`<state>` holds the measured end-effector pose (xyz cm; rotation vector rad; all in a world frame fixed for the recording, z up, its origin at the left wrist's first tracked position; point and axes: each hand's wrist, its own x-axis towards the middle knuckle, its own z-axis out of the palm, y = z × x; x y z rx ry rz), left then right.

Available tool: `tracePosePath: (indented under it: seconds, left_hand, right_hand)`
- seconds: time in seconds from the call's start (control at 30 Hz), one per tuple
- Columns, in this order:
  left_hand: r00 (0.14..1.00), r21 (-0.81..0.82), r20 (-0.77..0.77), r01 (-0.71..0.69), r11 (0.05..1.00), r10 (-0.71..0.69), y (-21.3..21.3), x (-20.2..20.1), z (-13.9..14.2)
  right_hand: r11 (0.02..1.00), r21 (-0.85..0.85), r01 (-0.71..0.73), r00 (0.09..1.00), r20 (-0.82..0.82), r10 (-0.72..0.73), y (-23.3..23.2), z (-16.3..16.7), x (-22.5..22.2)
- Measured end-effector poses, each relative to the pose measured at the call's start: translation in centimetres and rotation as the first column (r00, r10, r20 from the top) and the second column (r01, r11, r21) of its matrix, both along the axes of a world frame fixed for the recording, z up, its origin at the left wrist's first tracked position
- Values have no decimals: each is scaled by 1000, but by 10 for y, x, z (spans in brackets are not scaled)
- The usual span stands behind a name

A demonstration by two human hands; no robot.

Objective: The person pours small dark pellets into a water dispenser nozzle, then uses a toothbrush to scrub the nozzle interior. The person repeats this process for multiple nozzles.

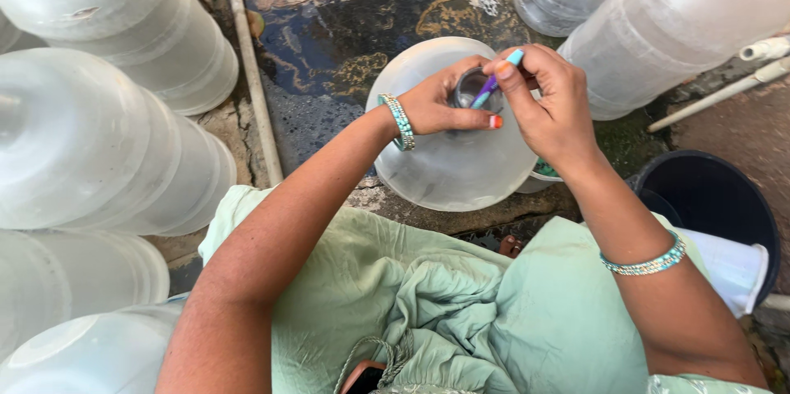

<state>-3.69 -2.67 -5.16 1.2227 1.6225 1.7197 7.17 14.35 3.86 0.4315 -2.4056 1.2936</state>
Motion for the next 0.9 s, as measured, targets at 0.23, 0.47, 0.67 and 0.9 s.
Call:
tracePosePath:
  seconds: [0.23, 0.47, 0.67, 0.9]
  left_hand:
    - [1000, 50, 17, 20, 999, -21, 3, -2, -3]
    - [998, 59, 46, 30, 998, -33, 3, 2, -1]
    - [999, -64, 43, 11, 998, -9, -2, 3, 10]
    - [999, -33, 30, 36, 999, -35, -6, 3, 7]
  right_hand:
    - [994, 100, -41, 999, 24, 39, -4, -5, 3]
    - [999, 39, -8, 997, 72, 5, -10, 8, 2]
    - [999, -25, 43, 994, -103, -45, -2, 64, 51]
    - [998, -46, -35, 990, -140, 29, -11, 21, 9]
